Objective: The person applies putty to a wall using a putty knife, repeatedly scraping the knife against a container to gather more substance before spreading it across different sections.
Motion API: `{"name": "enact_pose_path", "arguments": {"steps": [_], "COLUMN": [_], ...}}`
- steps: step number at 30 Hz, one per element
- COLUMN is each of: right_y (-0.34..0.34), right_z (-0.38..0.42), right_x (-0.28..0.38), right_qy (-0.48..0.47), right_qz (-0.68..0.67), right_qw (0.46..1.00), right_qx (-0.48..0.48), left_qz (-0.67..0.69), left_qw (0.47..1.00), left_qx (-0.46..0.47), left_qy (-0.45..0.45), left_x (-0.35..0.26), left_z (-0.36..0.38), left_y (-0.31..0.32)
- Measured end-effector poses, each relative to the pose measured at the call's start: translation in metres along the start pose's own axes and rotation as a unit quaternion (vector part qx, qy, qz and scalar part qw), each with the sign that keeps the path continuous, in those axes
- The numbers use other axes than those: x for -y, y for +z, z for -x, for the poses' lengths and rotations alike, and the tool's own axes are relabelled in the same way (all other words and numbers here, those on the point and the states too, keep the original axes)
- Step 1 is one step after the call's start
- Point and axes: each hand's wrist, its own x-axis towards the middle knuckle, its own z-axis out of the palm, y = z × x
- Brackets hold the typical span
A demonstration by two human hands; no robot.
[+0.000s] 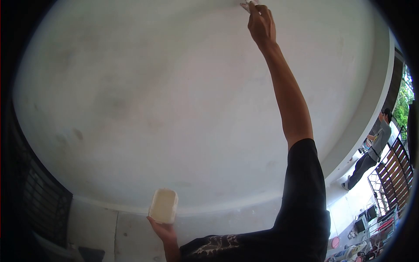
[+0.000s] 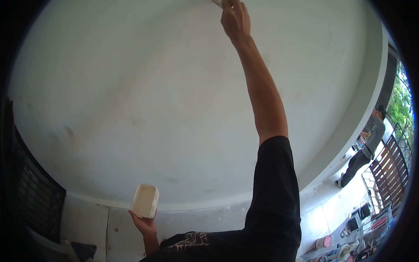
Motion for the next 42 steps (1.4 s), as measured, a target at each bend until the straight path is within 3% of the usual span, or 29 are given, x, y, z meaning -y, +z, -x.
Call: {"name": "enact_pose_path", "arguments": {"steps": [5,11,22,25,27,29,31,35,37,42], "right_y": [0.018,0.037,0.002,-0.010,-0.013,-0.015,-0.019,-0.019,-0.019,-0.003], "right_z": [-0.017,0.013,0.026,0.009,-0.008,-0.036,-0.062,-0.078,-0.075,-0.063], "right_x": [-0.014,-0.012,0.007,0.001,-0.015,-0.031,-0.048,-0.071,-0.070,-0.071], "right_qy": [-0.022,-0.039,-0.070,-0.060,-0.029,0.092,0.091,0.102,0.039,0.016], "right_qz": [0.025,0.061,0.047,0.024,-0.071,-0.115,-0.109,-0.090,-0.106,-0.124], "right_qw": [0.998,0.993,0.985,0.995,0.997,0.988,0.981,0.987,0.993,0.992], "right_qx": [-0.046,0.090,0.150,0.072,0.007,-0.046,-0.132,-0.086,-0.046,-0.024], "left_qz": [-0.001,0.002,-0.003,0.005,-0.002,-0.011,-0.002,0.018,-0.009,0.016], "left_qw": [1.000,1.000,1.000,1.000,1.000,1.000,1.000,0.999,0.999,0.999], "left_qx": [-0.004,-0.018,-0.013,-0.009,-0.008,-0.006,-0.018,-0.048,-0.031,-0.027], "left_qy": [0.005,0.010,0.014,0.008,0.007,0.009,0.007,0.011,0.032,0.019], "left_x": [0.004,0.007,0.003,0.001,0.000,-0.002,0.000,0.005,0.006,0.005], "left_z": [-0.006,-0.010,-0.009,-0.006,-0.005,-0.007,-0.007,-0.008,-0.010,-0.011], "left_y": [-0.006,-0.022,-0.019,-0.013,-0.012,-0.013,-0.013,-0.012,-0.016,-0.011]}}
